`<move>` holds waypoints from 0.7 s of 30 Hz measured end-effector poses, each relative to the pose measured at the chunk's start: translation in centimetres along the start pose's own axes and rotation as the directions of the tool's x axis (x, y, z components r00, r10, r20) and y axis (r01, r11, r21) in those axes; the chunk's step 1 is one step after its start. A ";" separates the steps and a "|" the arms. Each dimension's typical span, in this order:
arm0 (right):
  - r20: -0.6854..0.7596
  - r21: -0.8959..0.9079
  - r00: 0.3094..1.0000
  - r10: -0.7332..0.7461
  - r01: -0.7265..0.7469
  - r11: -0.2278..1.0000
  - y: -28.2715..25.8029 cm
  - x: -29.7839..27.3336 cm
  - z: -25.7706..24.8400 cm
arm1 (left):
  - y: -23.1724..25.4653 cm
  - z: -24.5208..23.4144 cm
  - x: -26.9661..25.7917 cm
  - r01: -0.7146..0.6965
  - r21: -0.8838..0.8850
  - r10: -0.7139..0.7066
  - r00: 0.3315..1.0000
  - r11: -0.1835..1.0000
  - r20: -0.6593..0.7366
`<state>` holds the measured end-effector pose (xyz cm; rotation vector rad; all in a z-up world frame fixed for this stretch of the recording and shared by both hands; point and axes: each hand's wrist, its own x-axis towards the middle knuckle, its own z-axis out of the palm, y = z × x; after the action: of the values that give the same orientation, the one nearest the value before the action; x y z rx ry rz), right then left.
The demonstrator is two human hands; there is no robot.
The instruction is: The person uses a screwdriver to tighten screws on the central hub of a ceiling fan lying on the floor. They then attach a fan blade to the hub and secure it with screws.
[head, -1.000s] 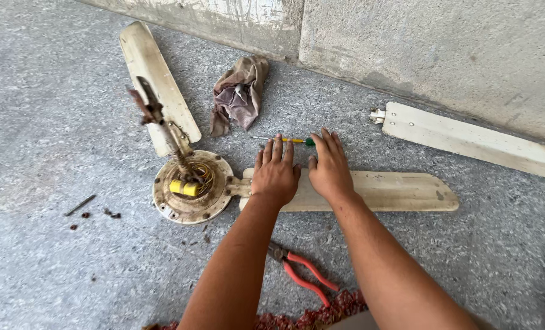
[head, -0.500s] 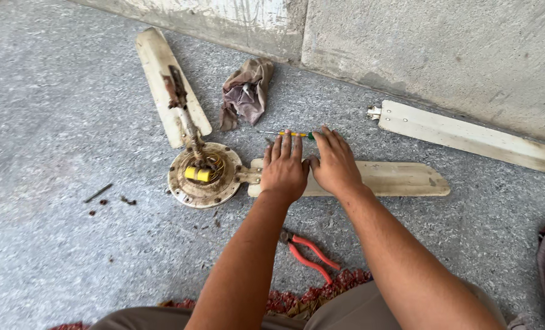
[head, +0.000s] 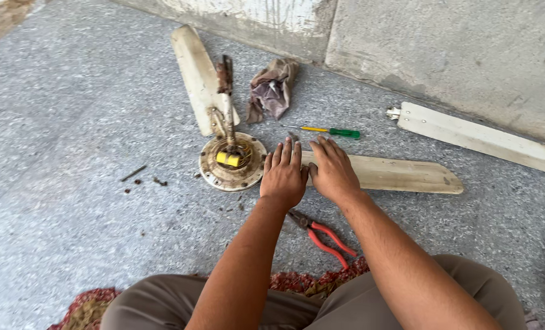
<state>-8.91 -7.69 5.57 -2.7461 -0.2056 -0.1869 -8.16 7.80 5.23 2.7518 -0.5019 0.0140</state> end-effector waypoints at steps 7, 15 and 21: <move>-0.010 0.028 0.998 -0.068 0.068 0.997 -3.6 -0.8 2.2 | -3.8 -1.4 -2.8 0.012 -0.041 -0.014 0.999 0.999 -0.049; 0.102 0.054 0.990 -0.100 0.095 0.994 -8.7 -0.7 4.1 | -7.5 -4.6 -5.6 0.051 -0.106 -0.066 0.987 0.993 -0.150; 0.176 0.052 0.974 -0.140 0.133 0.990 -11.9 0.3 5.0 | -10.3 -6.2 -6.0 0.169 -0.102 -0.187 0.962 0.980 -0.202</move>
<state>-10.13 5.16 5.28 -2.7091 -0.4429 0.0282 -9.94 21.02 7.26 2.6616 -0.1926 0.2328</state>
